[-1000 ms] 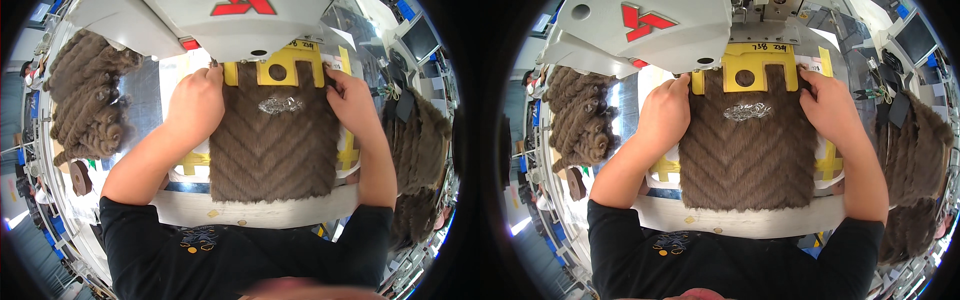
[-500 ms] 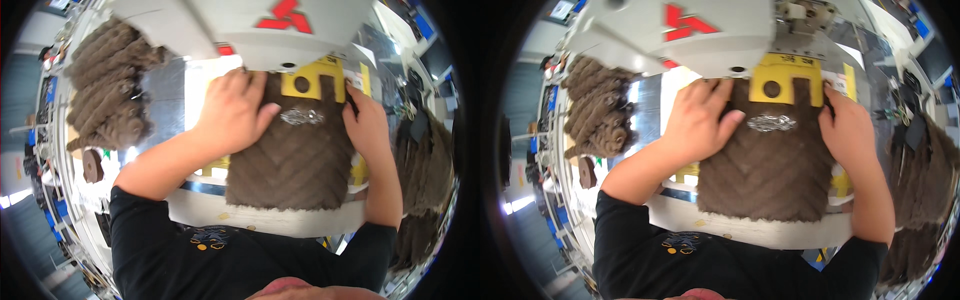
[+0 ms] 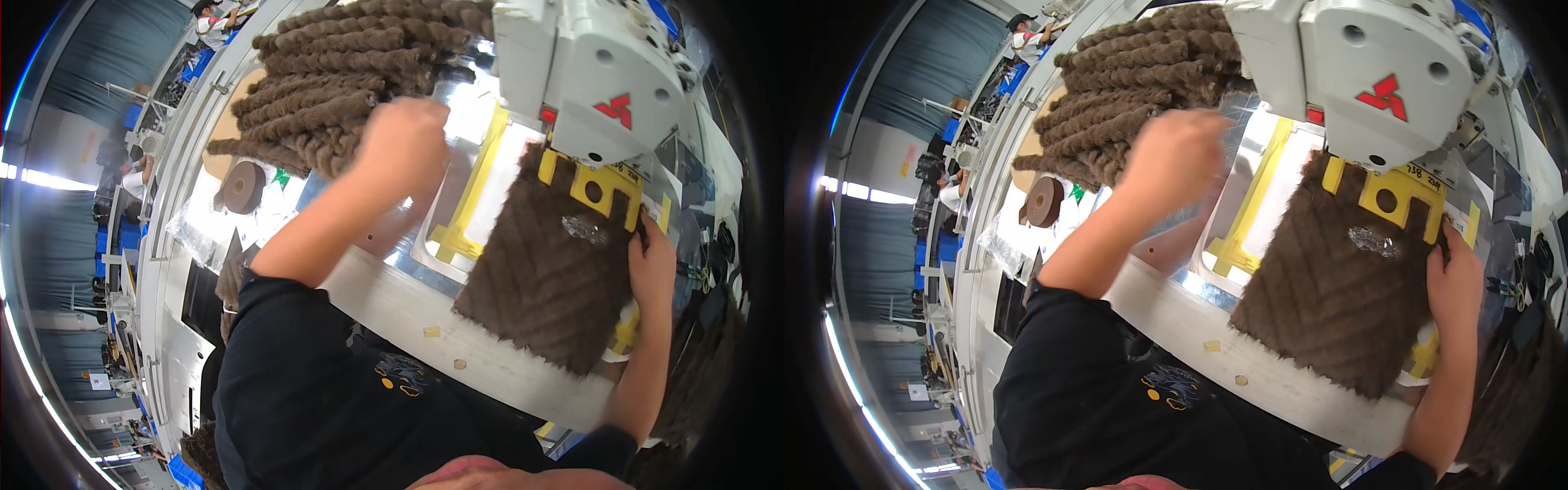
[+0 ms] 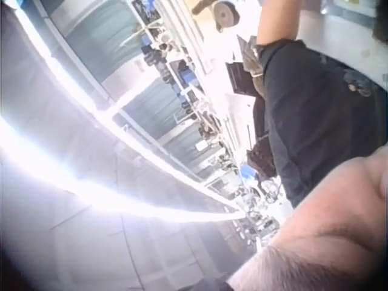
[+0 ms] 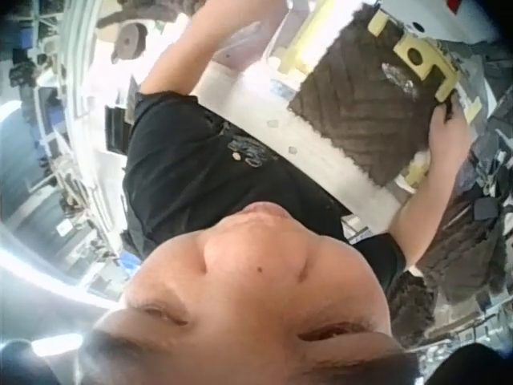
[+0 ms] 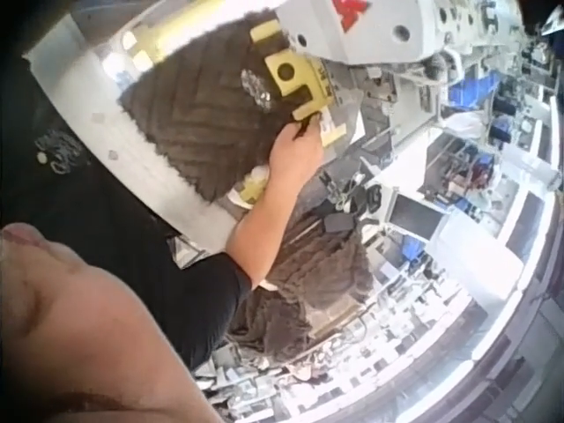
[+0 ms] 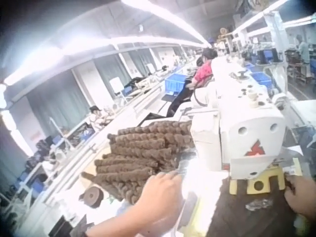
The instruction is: Sewing strips of fur onto a fabric backing using an industrial sewing machine.
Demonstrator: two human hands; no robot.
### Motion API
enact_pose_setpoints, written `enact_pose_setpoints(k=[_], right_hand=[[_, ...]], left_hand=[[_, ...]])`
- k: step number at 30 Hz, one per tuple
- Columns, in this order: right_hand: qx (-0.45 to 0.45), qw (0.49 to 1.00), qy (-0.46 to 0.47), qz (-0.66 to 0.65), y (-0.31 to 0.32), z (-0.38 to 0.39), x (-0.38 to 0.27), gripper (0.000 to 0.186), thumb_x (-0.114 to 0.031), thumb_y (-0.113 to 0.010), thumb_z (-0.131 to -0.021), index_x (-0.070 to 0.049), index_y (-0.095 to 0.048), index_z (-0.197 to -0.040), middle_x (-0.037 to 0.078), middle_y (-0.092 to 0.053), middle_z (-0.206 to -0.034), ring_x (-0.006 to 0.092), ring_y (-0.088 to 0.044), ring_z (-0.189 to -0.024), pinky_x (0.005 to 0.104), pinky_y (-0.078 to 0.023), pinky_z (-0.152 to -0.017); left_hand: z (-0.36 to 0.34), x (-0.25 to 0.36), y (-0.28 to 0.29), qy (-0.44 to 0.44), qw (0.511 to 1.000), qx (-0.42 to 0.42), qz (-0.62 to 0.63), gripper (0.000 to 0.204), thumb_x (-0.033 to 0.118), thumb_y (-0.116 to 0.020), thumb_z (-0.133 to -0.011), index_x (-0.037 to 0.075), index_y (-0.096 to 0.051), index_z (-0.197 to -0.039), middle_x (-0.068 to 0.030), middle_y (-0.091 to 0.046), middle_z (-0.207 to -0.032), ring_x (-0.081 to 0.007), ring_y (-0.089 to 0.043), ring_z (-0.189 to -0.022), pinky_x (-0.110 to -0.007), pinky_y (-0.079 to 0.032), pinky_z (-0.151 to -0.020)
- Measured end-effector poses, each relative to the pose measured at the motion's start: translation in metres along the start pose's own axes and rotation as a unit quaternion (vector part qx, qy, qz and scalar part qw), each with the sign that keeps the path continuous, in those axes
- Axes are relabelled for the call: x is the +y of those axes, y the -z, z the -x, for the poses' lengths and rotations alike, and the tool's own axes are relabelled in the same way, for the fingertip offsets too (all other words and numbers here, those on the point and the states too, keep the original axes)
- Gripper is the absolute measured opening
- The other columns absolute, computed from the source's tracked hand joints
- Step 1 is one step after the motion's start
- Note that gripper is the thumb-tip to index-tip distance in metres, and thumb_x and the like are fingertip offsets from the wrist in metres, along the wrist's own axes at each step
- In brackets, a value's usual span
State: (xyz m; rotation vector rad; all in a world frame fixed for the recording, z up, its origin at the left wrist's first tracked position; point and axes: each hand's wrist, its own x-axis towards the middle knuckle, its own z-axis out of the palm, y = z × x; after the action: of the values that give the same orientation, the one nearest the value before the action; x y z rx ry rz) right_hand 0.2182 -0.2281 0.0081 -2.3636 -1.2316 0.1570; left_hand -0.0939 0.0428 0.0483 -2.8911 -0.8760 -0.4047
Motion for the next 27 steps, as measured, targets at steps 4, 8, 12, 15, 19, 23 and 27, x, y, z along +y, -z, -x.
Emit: enact_pose_setpoints(k=[4,8,12,15,19,23,27], right_hand=[[0.007,1.000,0.010,-0.006,0.004,0.000,-0.005,0.041,-0.012,-0.059,-0.092,0.000,-0.065,-0.131,0.028,-0.070,-0.096,0.0453,-0.067,-0.088,0.0500,-0.052,-0.080],[-0.010,1.000,-0.012,-0.001,0.010,0.002,-0.010,0.042,-0.014,-0.059,-0.091,0.000,-0.066,-0.131,0.028,-0.070,-0.097,0.0458,-0.067,-0.092,0.0507,-0.052,-0.082],[-0.003,1.000,-0.005,-0.007,0.010,0.002,-0.010,0.042,-0.014,-0.061,-0.091,0.001,-0.066,-0.129,0.028,-0.070,-0.097,0.0453,-0.068,-0.091,0.0506,-0.053,-0.082],[-0.007,1.000,-0.024,-0.016,0.013,0.006,-0.016,0.040,-0.013,-0.064,-0.089,0.001,-0.067,-0.126,0.025,-0.069,-0.102,0.0435,-0.067,-0.094,0.0483,-0.053,-0.084],[0.094,0.990,0.089,-0.059,0.035,0.020,-0.052,0.042,-0.010,-0.072,-0.084,-0.002,-0.066,-0.125,0.015,-0.057,-0.109,0.0334,-0.062,-0.099,0.0408,-0.051,-0.088],[0.063,0.947,0.241,-0.205,0.082,0.048,-0.102,0.053,-0.014,-0.079,-0.079,-0.001,-0.064,-0.128,0.017,-0.063,-0.113,0.0333,-0.064,-0.104,0.0375,-0.050,-0.093],[-0.018,0.919,0.317,-0.235,0.098,0.064,-0.132,0.057,-0.020,-0.081,-0.080,-0.002,-0.062,-0.132,0.017,-0.064,-0.111,0.0358,-0.064,-0.099,0.0402,-0.052,-0.087]], left_hand=[[0.022,-0.092,0.019,0.170,0.977,0.001,-0.128,0.026,0.008,-0.063,-0.080,0.007,-0.070,-0.105,-0.0150,-0.071,-0.107,-0.0353,-0.067,-0.108,-0.045,-0.055,-0.091],[0.041,-0.133,0.024,0.204,0.965,-0.105,-0.130,0.025,0.007,-0.061,-0.082,0.006,-0.067,-0.106,-0.0177,-0.070,-0.107,-0.0373,-0.065,-0.110,-0.048,-0.054,-0.093],[0.040,-0.108,0.054,0.193,0.973,0.032,-0.121,0.022,0.010,-0.067,-0.081,0.003,-0.063,-0.102,-0.0189,-0.069,-0.101,-0.0401,-0.066,-0.104,-0.051,-0.053,-0.088],[0.036,-0.064,0.104,0.180,0.957,0.225,-0.040,0.019,0.013,-0.070,-0.087,0.003,-0.063,-0.103,-0.0168,-0.070,-0.095,-0.0349,-0.071,-0.092,-0.046,-0.056,-0.081],[0.040,0.001,0.160,0.018,0.831,0.392,0.394,0.025,0.010,-0.074,-0.094,-0.002,-0.065,-0.115,-0.0138,-0.074,-0.104,-0.0171,-0.072,-0.090,-0.030,-0.057,-0.084],[0.029,0.050,0.159,-0.095,0.696,0.351,0.619,0.033,0.004,-0.064,-0.098,-0.005,-0.057,-0.129,-0.0189,-0.069,-0.114,-0.0292,-0.071,-0.101,-0.043,-0.059,-0.092],[0.005,0.093,0.117,-0.157,0.530,0.099,0.828,0.042,0.001,-0.070,-0.089,-0.002,-0.055,-0.128,-0.0189,-0.065,-0.119,-0.0374,-0.062,-0.121,-0.051,-0.044,-0.111]])
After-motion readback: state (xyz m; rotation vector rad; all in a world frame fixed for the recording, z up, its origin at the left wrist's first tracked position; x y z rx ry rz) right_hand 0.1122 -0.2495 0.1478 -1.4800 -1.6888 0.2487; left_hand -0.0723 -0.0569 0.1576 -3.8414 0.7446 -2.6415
